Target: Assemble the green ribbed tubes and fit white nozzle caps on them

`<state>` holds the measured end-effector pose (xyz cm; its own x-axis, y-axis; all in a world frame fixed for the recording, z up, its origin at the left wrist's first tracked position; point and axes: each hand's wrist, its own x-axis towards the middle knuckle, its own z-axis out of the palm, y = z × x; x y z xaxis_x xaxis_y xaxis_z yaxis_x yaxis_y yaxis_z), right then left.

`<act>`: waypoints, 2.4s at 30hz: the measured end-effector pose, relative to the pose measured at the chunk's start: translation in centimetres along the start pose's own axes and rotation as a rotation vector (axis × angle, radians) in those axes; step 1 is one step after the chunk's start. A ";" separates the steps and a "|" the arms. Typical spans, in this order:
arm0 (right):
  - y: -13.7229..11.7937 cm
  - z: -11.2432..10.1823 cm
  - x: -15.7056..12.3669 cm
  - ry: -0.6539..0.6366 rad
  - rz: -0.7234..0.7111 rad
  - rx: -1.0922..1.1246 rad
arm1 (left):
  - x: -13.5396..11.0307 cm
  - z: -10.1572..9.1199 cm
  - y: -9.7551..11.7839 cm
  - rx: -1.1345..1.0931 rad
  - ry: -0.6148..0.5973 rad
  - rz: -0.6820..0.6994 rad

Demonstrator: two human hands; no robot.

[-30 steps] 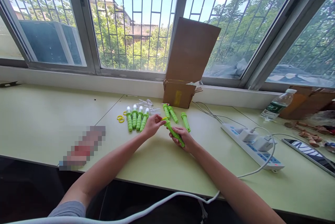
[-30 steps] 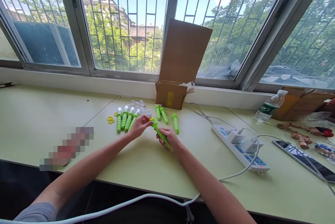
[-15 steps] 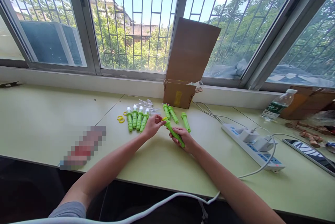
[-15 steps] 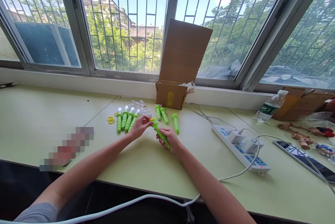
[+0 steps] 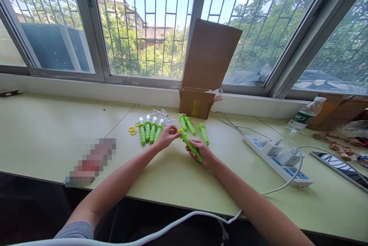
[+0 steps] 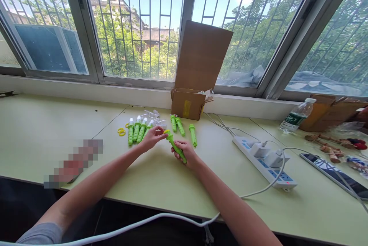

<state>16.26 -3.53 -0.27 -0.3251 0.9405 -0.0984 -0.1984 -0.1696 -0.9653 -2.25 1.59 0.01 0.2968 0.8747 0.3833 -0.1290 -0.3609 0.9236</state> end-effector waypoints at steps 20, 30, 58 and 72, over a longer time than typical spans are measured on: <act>-0.1 0.3 0.2 0.083 -0.092 -0.082 | -0.6 0.7 -0.2 0.257 0.071 0.129; 0.5 0.1 0.7 0.160 -0.209 -0.265 | -0.8 0.3 0.3 0.350 0.103 0.184; 0.3 0.2 0.1 0.114 -0.171 -0.103 | -0.2 0.6 -0.1 0.460 0.107 0.249; 0.1 -0.2 -0.1 0.008 -0.053 0.021 | -0.5 0.8 0.2 0.399 0.089 0.301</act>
<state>16.44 -3.60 -0.38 -0.3064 0.9506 -0.0494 -0.2344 -0.1256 -0.9640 -1.62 0.82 -0.04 0.2183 0.7304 0.6472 0.1797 -0.6820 0.7090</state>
